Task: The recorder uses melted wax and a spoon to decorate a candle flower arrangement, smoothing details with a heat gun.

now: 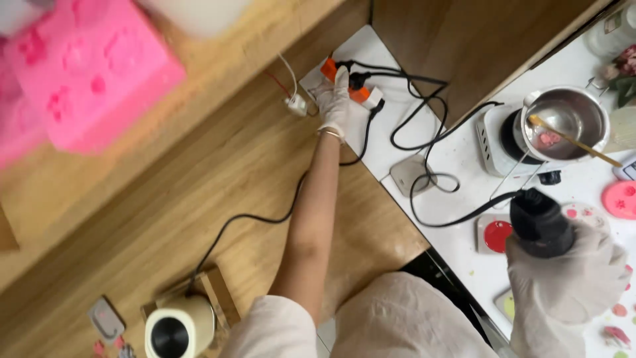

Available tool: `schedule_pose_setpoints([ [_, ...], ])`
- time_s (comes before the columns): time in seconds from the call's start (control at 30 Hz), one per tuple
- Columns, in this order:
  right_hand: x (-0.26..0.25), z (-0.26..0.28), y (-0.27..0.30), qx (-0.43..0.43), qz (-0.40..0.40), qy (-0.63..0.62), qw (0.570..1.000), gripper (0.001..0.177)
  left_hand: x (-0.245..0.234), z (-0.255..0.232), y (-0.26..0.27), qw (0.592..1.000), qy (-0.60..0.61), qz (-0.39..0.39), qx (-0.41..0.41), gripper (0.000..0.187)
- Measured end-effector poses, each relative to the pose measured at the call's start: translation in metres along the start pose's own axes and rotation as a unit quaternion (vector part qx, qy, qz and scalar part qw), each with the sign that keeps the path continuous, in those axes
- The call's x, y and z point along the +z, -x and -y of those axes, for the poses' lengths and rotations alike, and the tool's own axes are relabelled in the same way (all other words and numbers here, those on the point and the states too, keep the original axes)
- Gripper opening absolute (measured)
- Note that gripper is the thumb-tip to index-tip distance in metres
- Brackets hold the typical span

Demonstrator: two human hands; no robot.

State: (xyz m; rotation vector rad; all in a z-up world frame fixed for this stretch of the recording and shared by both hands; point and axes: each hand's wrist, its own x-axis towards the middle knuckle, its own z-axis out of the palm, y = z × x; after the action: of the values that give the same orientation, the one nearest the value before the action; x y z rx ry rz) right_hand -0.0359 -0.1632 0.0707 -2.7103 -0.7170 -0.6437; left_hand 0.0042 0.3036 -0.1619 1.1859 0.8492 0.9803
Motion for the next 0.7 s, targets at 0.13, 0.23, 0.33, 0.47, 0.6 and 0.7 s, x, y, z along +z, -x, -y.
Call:
schedule_pose_setpoints([
  [0.13,-0.002,0.032,-0.002,0.139,0.127,0.069,0.98,0.052,0.037,-0.078,0.012,0.971,-0.113,-0.058,-0.202,0.08],
  [0.23,0.004,0.035,-0.001,0.21,0.198,0.066,0.955,0.06,0.045,0.008,-0.02,0.971,0.053,-0.015,-0.233,0.058],
  [0.33,0.0,0.041,-0.005,0.224,0.223,0.081,0.945,0.062,0.042,-0.002,-0.01,0.997,0.053,0.005,-0.061,0.051],
  [0.47,-0.003,0.034,-0.01,0.258,0.236,0.067,0.935,0.058,0.041,-0.084,-0.002,0.991,0.114,0.043,0.05,0.062],
  [0.6,-0.009,0.038,-0.014,0.275,0.241,0.006,0.931,0.051,0.049,-0.181,0.009,0.961,-0.053,0.265,0.066,0.065],
  [0.7,-0.019,0.052,-0.023,0.265,0.254,-0.013,0.93,0.047,0.066,-0.209,0.004,0.855,-0.415,0.273,0.151,0.068],
])
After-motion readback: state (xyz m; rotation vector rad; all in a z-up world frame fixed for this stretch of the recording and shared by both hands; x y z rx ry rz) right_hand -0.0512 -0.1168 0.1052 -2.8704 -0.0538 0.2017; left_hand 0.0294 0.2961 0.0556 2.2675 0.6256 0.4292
